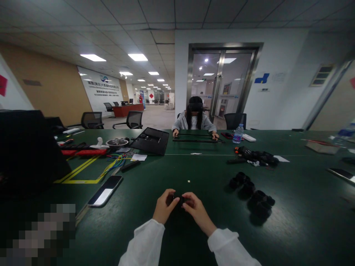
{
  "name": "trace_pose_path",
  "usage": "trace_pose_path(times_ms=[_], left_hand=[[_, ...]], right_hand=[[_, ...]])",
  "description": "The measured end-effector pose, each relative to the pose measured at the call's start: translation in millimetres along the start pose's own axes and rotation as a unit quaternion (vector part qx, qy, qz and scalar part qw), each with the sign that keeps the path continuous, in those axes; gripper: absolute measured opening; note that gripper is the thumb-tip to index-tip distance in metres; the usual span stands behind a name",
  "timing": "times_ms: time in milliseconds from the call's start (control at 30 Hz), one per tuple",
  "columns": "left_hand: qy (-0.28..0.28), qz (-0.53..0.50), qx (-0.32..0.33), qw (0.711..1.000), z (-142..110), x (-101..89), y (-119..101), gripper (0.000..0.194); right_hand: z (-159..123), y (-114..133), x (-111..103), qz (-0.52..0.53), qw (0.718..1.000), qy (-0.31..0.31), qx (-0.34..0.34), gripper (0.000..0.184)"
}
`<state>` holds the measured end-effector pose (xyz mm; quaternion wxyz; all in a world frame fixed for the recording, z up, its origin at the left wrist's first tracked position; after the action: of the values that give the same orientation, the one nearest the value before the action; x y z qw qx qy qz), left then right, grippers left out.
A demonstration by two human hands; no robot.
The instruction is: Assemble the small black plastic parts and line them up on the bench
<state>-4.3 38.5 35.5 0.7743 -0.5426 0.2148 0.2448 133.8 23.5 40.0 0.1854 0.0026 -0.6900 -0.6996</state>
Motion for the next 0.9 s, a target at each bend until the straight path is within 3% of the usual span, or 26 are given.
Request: trace_pose_path(times_ms=[100, 300, 500, 900], left_hand=[[0.022, -0.014, -0.019, 0.999, 0.2, 3.1, 3.9, 0.029], [0.039, 0.025, 0.040, 0.998, -1.4, 3.2, -7.4, 0.023], [0.049, 0.031, 0.060, 0.996, -4.7, 6.1, -9.6, 0.041], [0.057, 0.018, 0.034, 0.998, -4.1, 11.4, 1.5, 0.041]], right_hand=[[-0.9, 0.4, 2.0, -0.019, 1.000, 0.010, 0.003, 0.025], [1.3, -3.8, -2.0, -0.024, 1.000, -0.016, 0.004, 0.026], [8.1, -11.3, -9.4, 0.002, 0.999, -0.031, -0.032, 0.027], [3.5, -5.8, -8.7, -0.002, 1.000, -0.029, -0.003, 0.024]])
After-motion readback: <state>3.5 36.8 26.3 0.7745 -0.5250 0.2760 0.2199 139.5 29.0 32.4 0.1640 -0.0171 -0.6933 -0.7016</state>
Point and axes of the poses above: each hand's wrist, its own z-axis towards the middle knuckle, its own x-axis out of the palm, y = z × x, the point moved 7 cm from there along z, towards the middle knuckle, and after that the axes turned 14 degrees about z, right-handed, at the moved point
